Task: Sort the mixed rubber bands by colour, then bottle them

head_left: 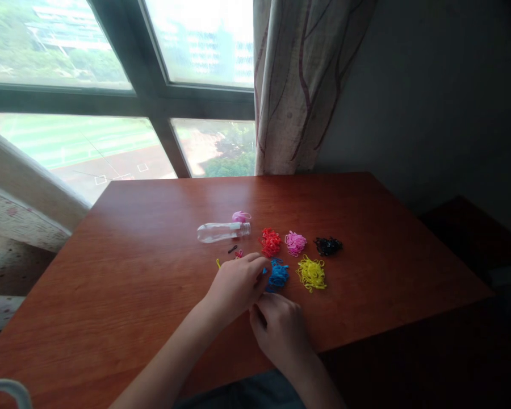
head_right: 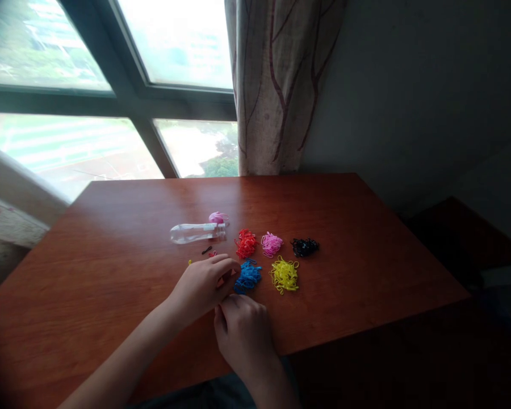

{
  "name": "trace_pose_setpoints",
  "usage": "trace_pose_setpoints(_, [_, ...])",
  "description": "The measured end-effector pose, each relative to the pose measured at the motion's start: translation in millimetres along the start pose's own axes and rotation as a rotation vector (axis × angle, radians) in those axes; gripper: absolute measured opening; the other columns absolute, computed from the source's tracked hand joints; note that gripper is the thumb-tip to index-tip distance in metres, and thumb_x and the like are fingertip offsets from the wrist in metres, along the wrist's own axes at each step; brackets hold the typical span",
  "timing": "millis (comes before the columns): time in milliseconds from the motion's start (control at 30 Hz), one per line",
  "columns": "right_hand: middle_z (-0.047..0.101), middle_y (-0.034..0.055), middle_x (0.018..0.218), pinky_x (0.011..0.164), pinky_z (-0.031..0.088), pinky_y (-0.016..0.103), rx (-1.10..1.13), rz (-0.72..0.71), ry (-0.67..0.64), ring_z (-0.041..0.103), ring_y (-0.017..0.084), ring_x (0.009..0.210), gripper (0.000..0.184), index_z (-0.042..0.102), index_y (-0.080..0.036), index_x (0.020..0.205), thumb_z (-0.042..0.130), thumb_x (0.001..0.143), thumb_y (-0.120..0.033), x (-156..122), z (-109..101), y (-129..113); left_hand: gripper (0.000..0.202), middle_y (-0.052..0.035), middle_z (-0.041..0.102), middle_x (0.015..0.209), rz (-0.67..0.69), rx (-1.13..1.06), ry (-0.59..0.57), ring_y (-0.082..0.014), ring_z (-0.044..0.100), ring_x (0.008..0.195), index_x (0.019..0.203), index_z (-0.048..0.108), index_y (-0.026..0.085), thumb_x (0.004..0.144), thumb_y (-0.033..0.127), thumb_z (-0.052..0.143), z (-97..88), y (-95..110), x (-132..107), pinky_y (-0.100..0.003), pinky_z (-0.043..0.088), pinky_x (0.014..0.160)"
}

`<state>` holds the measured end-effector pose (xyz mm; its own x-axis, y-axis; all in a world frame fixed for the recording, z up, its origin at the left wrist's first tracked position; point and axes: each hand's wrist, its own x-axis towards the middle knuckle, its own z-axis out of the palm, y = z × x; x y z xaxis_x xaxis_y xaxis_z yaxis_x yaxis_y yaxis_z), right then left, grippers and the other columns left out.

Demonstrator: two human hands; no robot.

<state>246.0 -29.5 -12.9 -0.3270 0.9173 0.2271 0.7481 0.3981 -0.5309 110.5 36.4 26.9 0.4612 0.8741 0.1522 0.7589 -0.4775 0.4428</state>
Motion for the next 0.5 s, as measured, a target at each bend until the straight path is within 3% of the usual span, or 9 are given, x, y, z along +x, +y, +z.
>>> trace_pose_setpoints(100, [0.067,0.0018,0.074,0.061,0.033,0.025,0.029,0.002,0.011,0.063,0.017,0.070,0.018,0.060,-0.021,0.078,0.049,0.090,-0.013,0,0,0,0.015,-0.0007,0.068,0.084,-0.008,-0.016,0.015,-0.0130,0.063,0.067,0.091,0.068,0.023,0.090,0.021,0.053,-2.5,-4,-2,-0.022,0.044,0.059])
trace_pose_setpoints(200, [0.070,0.0018,0.080,0.066,0.037,0.025,0.070,0.000,0.004,0.065,0.017,0.075,0.018,0.064,-0.022,0.091,0.048,0.093,-0.014,0,-2,-2,0.016,-0.0015,0.069,0.083,-0.050,-0.092,0.102,-0.0123,0.062,0.068,0.090,0.068,0.021,0.090,0.020,0.053,-9.5,-15,-12,-0.021,0.044,0.061])
trace_pose_setpoints(300, [0.070,0.0016,0.082,0.069,0.039,0.024,0.079,0.004,-0.013,0.065,0.017,0.076,0.019,0.065,-0.023,0.095,0.048,0.094,-0.015,0,-4,-3,0.015,-0.0017,0.069,0.081,-0.114,-0.139,0.179,-0.0112,0.059,0.064,0.092,0.069,0.020,0.089,0.022,0.055,-16.7,-29,-28,-0.021,0.044,0.060])
trace_pose_setpoints(500, [0.071,0.0016,0.083,0.070,0.040,0.025,0.091,0.019,-0.008,0.065,0.017,0.077,0.019,0.065,-0.023,0.093,0.048,0.094,-0.015,0,-4,-4,0.016,-0.0005,0.066,0.075,-0.165,-0.120,0.193,-0.0113,0.057,0.060,0.091,0.069,0.020,0.091,0.026,0.054,-21.0,-46,-67,-0.021,0.044,0.057])
